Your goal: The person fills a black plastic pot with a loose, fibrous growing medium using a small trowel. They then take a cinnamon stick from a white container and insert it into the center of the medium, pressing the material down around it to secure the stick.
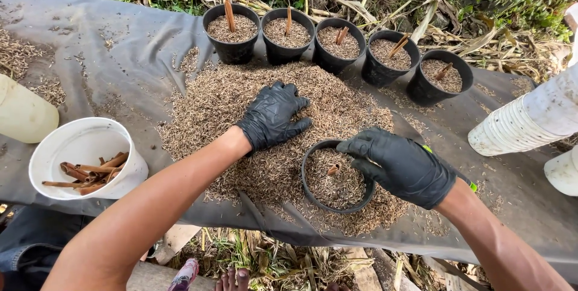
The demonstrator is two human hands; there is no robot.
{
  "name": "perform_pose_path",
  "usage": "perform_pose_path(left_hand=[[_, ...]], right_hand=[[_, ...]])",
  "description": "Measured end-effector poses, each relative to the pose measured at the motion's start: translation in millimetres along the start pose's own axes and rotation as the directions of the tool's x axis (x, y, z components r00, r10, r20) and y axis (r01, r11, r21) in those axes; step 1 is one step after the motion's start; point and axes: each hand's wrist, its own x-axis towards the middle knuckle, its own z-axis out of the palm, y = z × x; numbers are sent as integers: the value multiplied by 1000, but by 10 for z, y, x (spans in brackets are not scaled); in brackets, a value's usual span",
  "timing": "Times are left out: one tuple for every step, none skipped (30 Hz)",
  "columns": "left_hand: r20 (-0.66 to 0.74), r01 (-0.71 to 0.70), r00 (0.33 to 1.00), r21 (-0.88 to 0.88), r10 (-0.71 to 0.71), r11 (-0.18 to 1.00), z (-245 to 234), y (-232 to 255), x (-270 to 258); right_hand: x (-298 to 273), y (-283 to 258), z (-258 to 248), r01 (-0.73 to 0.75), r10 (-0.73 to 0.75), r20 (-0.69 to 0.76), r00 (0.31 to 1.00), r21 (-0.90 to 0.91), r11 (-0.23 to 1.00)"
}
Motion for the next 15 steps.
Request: perform_pose_path(left_hand=[[-23, -9, 1000, -19, 9, 1000, 33, -19, 5], [-46, -18, 999, -38, 17, 999, 64, -36, 10], [-45, -20, 999, -37, 18, 999, 123, -55, 12], [-83, -30, 996, -55, 26, 998, 180, -72, 14], [-122, -44, 992, -71, 35, 996, 231, -91, 22], [-122, -46, 992, -68, 38, 997, 219, -81, 14], [-135, -45, 990, -89, 33, 995, 211, -66, 11], [-148, -44, 989, -111, 27, 993, 203, -51, 10], [-149, -49, 988, -107, 32, 993, 92, 62, -28], [-125, -28, 992, -185, 5, 982, -17, 173, -65], [-98, -4, 995, -262, -22, 965, -118, 286, -113], [-97, -6, 995, -260, -20, 966, -49, 266, -56], [-64, -7, 998, -290, -12, 957, 22, 243, -12], [-31, -6, 1000, -320, -4, 947, 94, 215, 31], [-30, -4, 1000, -319, -6, 948, -33, 259, 9]], right_hand=[[-2, 35, 16, -29, 30, 24, 999, -50, 998], [-6, 69, 31, -56, 61, 46, 997, -101, 993], [-21, 206, 80, -57, 61, 44, 997, -100, 993], [-38, 343, 127, -116, 126, 71, 989, -130, 985], [-53, 479, 171, -175, 192, 94, 977, -161, 971], [-36, 577, 213, -176, 192, 89, 977, -161, 971], [-22, 678, 249, -193, 209, 104, 972, -142, 971], [-8, 780, 282, -211, 225, 119, 967, -123, 970], [-1, 775, 293, -213, 227, 113, 967, -124, 969], [7, 772, 305, -262, 268, 141, 953, -60, 963], [14, 768, 326, -310, 305, 174, 936, 4, 951], [31, 787, 351, -311, 305, 171, 937, 5, 950], [48, 800, 390, -219, 203, 176, 963, 74, 973], [68, 812, 431, -124, 99, 172, 980, 143, 982], [89, 815, 481, -122, 97, 173, 980, 145, 982]])
